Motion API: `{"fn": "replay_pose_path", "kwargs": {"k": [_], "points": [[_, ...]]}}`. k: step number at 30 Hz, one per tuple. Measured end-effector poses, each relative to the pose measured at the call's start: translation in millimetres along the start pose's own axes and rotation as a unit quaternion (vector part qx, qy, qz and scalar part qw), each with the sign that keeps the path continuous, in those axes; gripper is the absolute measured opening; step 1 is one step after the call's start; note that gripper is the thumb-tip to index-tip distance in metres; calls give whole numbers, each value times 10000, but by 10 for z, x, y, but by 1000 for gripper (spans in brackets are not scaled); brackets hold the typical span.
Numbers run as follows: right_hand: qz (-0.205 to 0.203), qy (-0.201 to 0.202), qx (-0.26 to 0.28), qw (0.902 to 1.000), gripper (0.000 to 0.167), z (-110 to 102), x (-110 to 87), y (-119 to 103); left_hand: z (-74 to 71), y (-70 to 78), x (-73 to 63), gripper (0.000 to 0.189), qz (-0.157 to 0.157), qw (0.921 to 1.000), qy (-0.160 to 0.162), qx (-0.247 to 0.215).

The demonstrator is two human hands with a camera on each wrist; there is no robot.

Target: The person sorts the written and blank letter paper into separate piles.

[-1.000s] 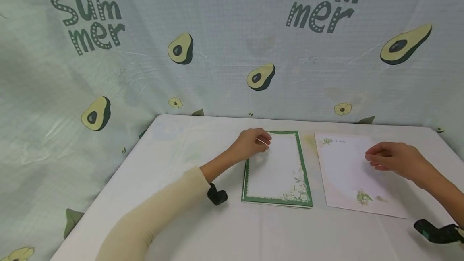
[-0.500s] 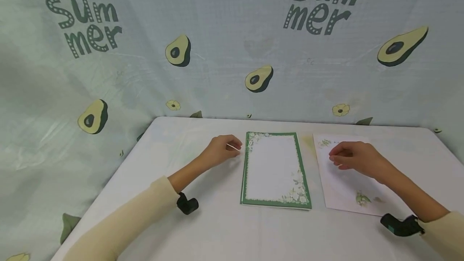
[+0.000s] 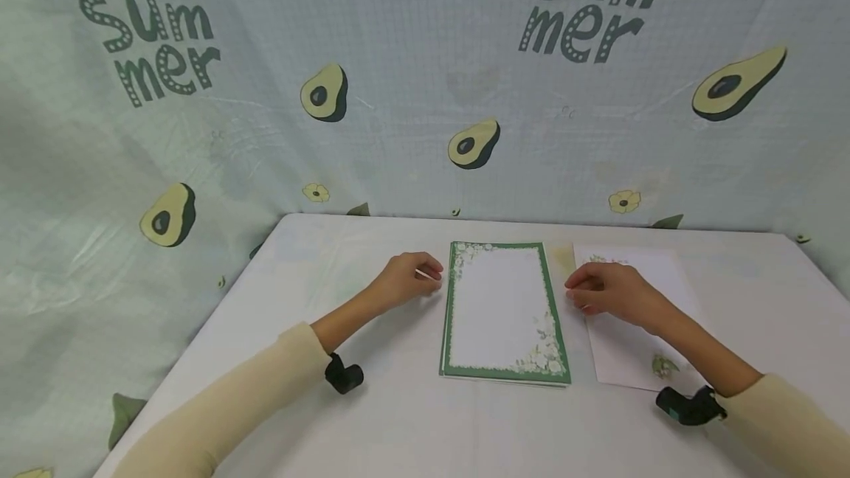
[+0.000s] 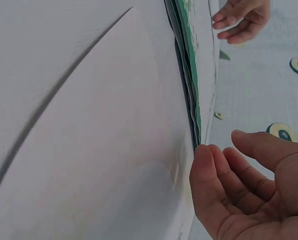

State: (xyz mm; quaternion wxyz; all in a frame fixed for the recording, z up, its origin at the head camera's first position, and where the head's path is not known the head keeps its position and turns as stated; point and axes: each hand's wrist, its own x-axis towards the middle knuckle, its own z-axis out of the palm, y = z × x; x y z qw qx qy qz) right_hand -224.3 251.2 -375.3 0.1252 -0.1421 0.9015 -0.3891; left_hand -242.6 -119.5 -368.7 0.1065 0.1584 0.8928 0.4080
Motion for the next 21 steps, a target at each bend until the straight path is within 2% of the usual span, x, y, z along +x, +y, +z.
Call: {"fn": "replay_pose_path", "kwargs": {"k": [8, 16, 21], "points": [[138, -49, 234, 9996, 26, 76, 99, -10, 30, -13, 30, 26, -323, 9994, -52, -109], [237, -207, 539, 9980, 41, 146, 125, 24, 70, -57, 70, 27, -226, 9995, -168, -141], [360, -296, 665, 9967, 47, 161, 142, 22, 112, -85, 135, 27, -347, 9993, -84, -54]]}}
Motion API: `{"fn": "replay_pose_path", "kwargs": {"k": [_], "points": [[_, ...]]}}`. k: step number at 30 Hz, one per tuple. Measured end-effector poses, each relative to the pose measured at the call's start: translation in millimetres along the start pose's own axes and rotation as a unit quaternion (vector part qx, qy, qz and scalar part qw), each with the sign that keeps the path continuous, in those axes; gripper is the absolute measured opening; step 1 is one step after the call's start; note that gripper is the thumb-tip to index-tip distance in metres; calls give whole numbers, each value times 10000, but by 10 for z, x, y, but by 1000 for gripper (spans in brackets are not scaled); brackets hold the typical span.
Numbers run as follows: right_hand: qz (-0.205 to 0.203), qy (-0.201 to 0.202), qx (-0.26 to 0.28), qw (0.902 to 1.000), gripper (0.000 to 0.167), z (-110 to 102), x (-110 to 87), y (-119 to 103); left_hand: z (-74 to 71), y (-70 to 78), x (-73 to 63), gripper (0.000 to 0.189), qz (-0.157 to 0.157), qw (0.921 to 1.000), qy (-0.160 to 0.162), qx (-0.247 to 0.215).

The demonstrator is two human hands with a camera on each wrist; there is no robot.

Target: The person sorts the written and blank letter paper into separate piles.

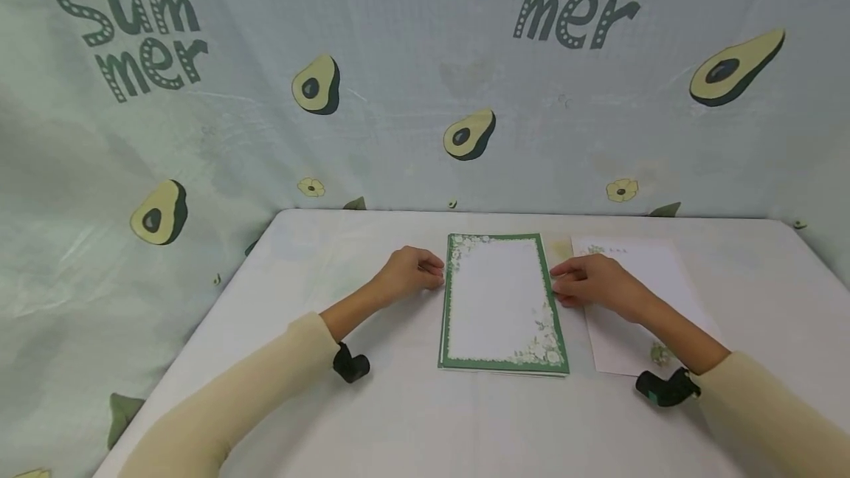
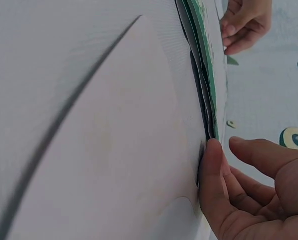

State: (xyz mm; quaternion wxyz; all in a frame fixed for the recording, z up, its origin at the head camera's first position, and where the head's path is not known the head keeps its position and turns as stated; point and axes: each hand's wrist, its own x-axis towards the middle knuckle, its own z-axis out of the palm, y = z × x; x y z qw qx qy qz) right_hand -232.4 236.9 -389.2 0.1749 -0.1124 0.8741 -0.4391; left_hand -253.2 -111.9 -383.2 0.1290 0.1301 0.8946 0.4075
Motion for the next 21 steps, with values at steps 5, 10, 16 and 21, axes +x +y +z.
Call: {"fn": "replay_pose_path", "kwargs": {"k": [5, 10, 16, 21], "points": [[132, -107, 122, 9998, 46, 4, 2, -69, -11, 26, 9, 28, -105, 9998, 61, -127], [143, -142, 309, 9993, 47, 29, 9, -107, -13, 41, -3, 28, -106, 9994, 69, -322], [248, -156, 490, 9984, 52, 68, 20, -125, 22, 10, -20, 27, -135, 9986, 77, -512], [325, -197, 664, 9971, 54, 87, 40, -154, 22, -10, -52, 25, -99, 9976, 175, -656]]}}
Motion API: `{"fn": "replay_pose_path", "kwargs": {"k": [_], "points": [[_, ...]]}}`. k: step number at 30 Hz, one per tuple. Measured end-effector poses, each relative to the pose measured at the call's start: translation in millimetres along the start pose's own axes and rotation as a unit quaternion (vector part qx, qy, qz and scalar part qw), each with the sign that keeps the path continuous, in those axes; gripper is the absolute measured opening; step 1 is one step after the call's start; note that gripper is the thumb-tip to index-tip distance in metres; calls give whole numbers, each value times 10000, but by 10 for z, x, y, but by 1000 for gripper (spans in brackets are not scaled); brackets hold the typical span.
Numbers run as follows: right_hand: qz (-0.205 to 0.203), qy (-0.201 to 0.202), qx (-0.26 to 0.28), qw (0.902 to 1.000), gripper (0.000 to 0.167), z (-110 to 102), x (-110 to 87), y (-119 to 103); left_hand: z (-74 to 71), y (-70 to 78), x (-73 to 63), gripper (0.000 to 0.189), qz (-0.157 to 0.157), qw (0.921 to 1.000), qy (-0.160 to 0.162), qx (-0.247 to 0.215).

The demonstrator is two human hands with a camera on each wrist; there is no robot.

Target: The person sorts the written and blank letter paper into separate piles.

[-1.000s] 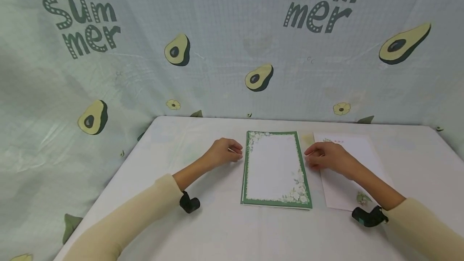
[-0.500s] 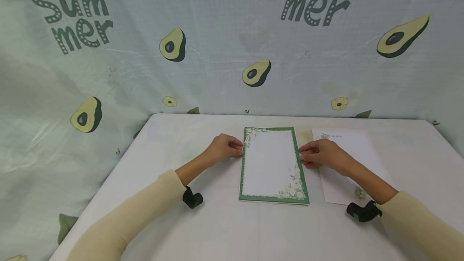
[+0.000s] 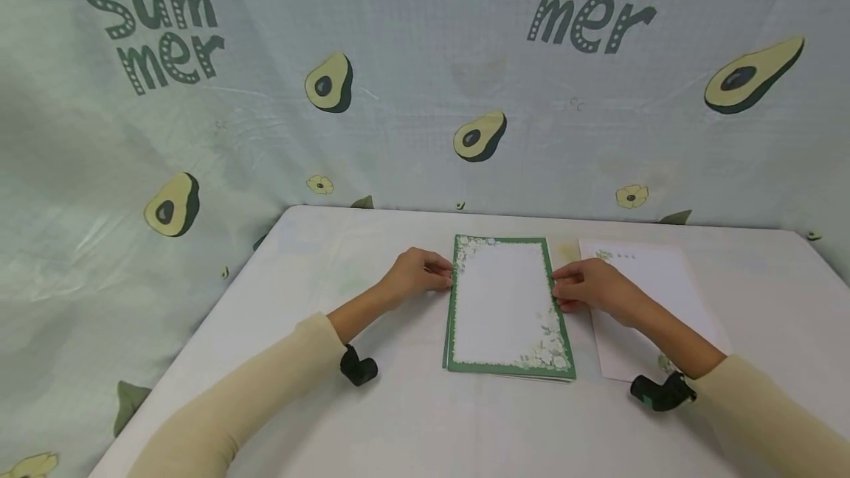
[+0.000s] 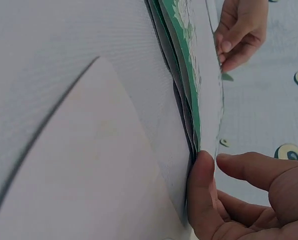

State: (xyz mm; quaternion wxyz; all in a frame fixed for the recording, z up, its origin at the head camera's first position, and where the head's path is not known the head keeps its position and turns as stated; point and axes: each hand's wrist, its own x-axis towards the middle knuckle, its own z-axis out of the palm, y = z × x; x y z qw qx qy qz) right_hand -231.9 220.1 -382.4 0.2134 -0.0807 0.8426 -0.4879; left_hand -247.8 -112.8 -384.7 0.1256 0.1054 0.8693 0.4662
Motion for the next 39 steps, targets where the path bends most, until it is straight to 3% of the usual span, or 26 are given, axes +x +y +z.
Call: {"fn": "replay_pose_path", "kwargs": {"k": [9, 17, 25, 31, 35, 39], "points": [[138, 27, 205, 9997, 57, 16, 15, 28, 77, 52, 25, 20, 170, 9992, 347, -111], [199, 21, 257, 9995, 62, 24, 5, 23, 189, 86, 73, 24, -43, 9929, 632, -1005], [99, 97, 261, 9996, 68, 39, 6, 34, 202, 75, 66, 23, -215, 9818, 1162, -1485], [-395, 316, -135, 9986, 65, 37, -38, 90, 181, 74, 39, 24, -242, 9686, 1182, -2173], [-874, 669, -516, 9926, 61, 24, -56, 119, 173, 88, 29, 24, -205, 9635, 1203, -2381], [-1217, 906, -280, 9880, 59, 22, -61, 110, 167, 76, 34, 24, -224, 9570, 1348, -2558]]}}
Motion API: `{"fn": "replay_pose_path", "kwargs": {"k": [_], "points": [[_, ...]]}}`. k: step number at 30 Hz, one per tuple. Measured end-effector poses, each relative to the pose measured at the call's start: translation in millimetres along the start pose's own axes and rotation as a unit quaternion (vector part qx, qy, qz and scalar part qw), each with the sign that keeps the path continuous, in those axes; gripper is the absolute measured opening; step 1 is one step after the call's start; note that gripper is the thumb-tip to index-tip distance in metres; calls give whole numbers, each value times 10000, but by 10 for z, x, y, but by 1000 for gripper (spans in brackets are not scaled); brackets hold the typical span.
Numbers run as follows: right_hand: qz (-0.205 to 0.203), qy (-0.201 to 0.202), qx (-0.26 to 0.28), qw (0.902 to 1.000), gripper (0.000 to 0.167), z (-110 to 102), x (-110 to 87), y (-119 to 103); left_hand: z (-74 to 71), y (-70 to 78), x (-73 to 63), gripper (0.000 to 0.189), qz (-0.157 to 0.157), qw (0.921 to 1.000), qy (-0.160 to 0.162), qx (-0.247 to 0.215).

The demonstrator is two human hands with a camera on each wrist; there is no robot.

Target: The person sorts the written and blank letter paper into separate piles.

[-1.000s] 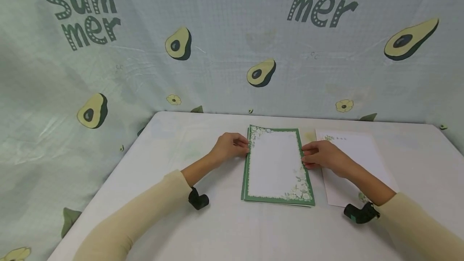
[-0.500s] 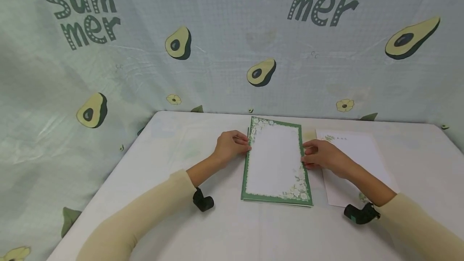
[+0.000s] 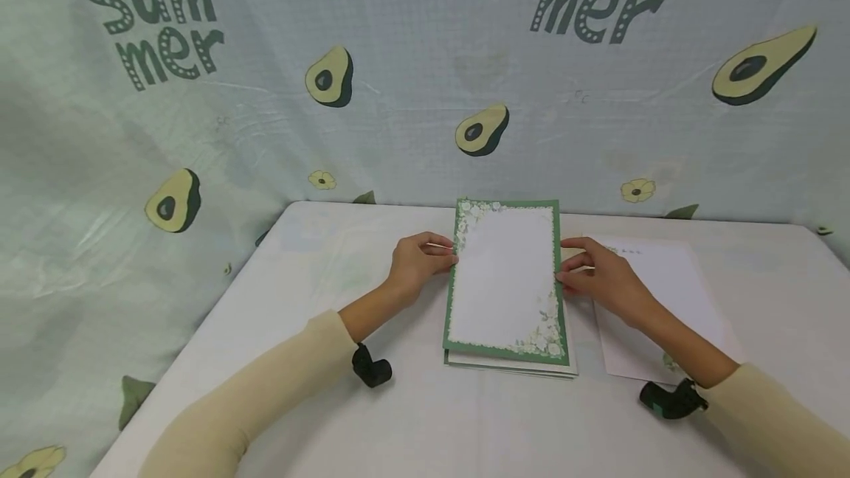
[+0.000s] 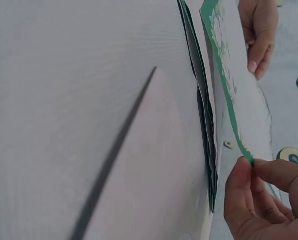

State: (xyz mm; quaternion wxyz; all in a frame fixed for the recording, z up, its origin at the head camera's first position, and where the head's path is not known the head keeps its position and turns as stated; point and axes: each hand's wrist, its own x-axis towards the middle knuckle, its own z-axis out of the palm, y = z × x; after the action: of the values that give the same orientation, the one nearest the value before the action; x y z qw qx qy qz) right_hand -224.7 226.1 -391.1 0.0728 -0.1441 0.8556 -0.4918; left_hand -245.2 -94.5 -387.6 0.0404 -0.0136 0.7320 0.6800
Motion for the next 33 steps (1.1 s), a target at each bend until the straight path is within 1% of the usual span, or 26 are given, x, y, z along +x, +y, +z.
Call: {"fn": "replay_pose_path", "kwargs": {"k": [3, 8, 13, 18, 21, 24, 27, 33], "points": [[-127, 192, 287, 9993, 56, -24, -26, -34, 22, 8, 16, 26, 53, 9999, 70, -78], [-354, 512, 457, 9970, 48, -10, -56, -48, 53, -5, -1, 26, 167, 9992, 114, -348], [-373, 634, 753, 9944, 46, 14, -63, -48, 51, 0, -18, 25, 203, 9973, 124, -690], [-408, 789, 946, 9915, 44, 50, -19, -75, 12, 51, -44, 24, 474, 9962, 160, -715], [-306, 872, 1136, 9892, 44, 70, 1, -97, -3, 85, -66, 25, 578, 9953, 132, -765], [-94, 897, 1296, 9875, 44, 82, 3, -109, -11, 97, -85, 25, 571, 9951, 48, -811], [74, 890, 1412, 9859, 44, 97, 9, -121, -22, 77, -93, 24, 568, 9953, 20, -786], [125, 891, 1571, 9835, 42, 125, 41, -146, -65, 33, -116, 24, 571, 9953, 89, -773]]}}
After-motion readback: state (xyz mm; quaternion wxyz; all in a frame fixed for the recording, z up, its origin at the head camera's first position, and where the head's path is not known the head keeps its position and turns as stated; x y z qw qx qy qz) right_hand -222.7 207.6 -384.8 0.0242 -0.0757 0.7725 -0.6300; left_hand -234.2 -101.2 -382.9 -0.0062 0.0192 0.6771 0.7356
